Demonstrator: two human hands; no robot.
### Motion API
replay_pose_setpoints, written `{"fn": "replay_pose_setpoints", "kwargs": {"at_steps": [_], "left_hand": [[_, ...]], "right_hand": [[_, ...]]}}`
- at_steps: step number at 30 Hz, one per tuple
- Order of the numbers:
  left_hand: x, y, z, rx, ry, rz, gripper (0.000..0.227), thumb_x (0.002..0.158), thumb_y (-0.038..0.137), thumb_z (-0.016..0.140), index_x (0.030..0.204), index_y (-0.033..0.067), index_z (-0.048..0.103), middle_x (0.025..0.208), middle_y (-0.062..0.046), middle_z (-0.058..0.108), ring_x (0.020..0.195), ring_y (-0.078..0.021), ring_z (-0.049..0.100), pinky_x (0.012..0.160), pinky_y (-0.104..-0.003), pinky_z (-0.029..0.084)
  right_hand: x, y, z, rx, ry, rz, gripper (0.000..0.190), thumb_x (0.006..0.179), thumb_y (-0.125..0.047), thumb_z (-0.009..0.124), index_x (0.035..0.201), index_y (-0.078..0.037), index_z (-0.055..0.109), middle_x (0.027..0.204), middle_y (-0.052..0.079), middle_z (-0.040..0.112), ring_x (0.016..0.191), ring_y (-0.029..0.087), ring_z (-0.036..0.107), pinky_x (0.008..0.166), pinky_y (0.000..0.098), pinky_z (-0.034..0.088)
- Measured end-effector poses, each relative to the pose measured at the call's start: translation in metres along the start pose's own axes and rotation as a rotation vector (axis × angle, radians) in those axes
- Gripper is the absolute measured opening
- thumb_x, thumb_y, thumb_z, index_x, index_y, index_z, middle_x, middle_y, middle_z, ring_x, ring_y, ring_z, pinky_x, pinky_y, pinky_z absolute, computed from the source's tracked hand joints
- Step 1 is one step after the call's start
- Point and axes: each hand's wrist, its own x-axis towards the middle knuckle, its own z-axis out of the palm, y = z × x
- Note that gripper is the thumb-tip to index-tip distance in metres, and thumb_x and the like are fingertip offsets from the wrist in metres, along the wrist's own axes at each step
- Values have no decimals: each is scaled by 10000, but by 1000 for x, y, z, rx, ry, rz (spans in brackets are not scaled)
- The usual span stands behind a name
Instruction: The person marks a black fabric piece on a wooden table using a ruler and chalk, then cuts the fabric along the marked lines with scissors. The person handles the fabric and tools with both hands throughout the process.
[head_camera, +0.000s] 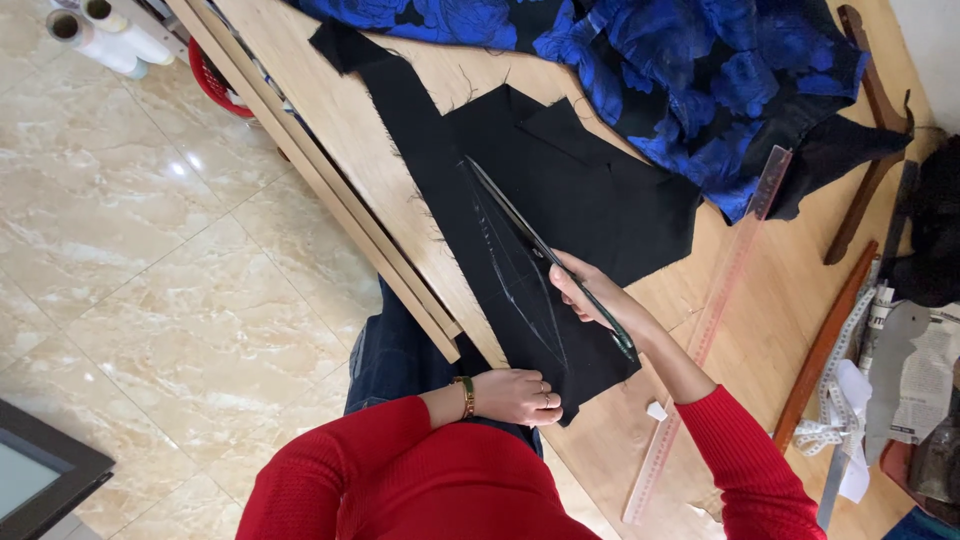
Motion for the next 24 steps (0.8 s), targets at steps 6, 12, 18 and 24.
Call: {"fn": "replay_pose_setpoints", "kwargs": {"at_steps": [6,12,18,24], "left_hand": [[2,-1,0,-7,-8,4,217,1072,236,426,998,133,601,860,-43,529,731,-217,578,688,-343,481],[-6,2,7,0,-16,1,213,1077,249,443,996,137,605,830,-35,528,727,-211,581,681,-337,473],[4,-3,-2,-51,-11,11,184,1044,252,486,977,137,613,802,-35,528,702,-210,563,652,-343,451],[-2,0,2,-7,20,0,208,1081,225,454,989,121,610,822,-49,531,724,-223,576,674,-337,472]], "right_hand": [[19,4,-3,-85,13,-3,680,978,-588,546,1520,-180,501,671,74,531,526,120,518,431,260,515],[20,-26,-4,-99,5,25,688,976,-610,530,1519,-189,500,669,58,526,536,118,514,427,251,490],[30,-17,-5,-78,8,12,692,977,-613,526,1515,-178,500,681,44,487,547,97,486,426,216,473],[25,-27,-9,-64,-22,-23,651,1002,-526,557,1518,-135,494,650,67,530,487,96,494,380,212,452]]}}
